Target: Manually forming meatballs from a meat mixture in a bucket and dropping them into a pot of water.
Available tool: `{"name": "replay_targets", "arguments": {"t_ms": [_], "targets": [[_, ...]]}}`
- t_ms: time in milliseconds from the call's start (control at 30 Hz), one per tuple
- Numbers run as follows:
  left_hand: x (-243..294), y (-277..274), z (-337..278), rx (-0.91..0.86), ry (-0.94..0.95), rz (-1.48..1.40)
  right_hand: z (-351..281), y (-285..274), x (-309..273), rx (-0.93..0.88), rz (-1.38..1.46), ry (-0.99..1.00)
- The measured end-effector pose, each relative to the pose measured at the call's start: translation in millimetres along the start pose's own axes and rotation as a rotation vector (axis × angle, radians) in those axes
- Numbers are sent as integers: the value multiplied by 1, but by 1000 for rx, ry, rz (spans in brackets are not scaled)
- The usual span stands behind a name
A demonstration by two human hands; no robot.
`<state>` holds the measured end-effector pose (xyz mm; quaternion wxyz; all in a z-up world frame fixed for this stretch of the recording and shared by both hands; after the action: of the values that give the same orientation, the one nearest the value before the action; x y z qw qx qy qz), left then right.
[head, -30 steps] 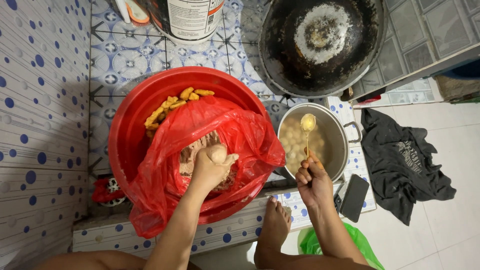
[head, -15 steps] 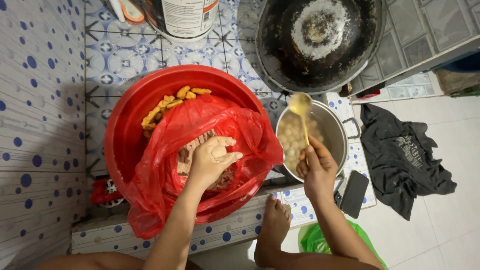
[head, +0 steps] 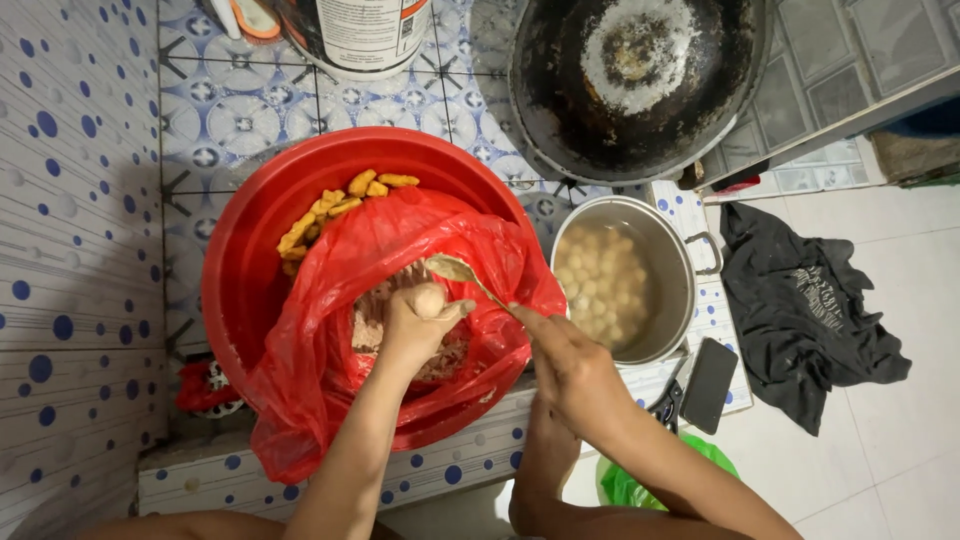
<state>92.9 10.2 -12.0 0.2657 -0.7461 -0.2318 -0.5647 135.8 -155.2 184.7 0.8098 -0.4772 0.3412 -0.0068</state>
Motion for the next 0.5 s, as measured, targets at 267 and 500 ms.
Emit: {"name": "replay_targets", "arguments": {"t_ms": [267, 500], "targets": [[-22, 2, 4, 100, -27, 46, -13, 22, 20, -52, 167, 124], [-32, 6, -3, 21, -91, 559, -48, 56, 89, -181, 600, 683]]}}
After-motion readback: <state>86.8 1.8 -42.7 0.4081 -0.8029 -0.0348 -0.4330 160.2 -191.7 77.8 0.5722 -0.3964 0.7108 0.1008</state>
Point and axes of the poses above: each hand's wrist, its own z-axis towards the middle knuckle, its own y-axis out of the palm, x = y × z, the point moved 8 cm from there along z, towards the middle knuckle, and after that the axes turned 7 degrees about z, right-handed, at the moved point
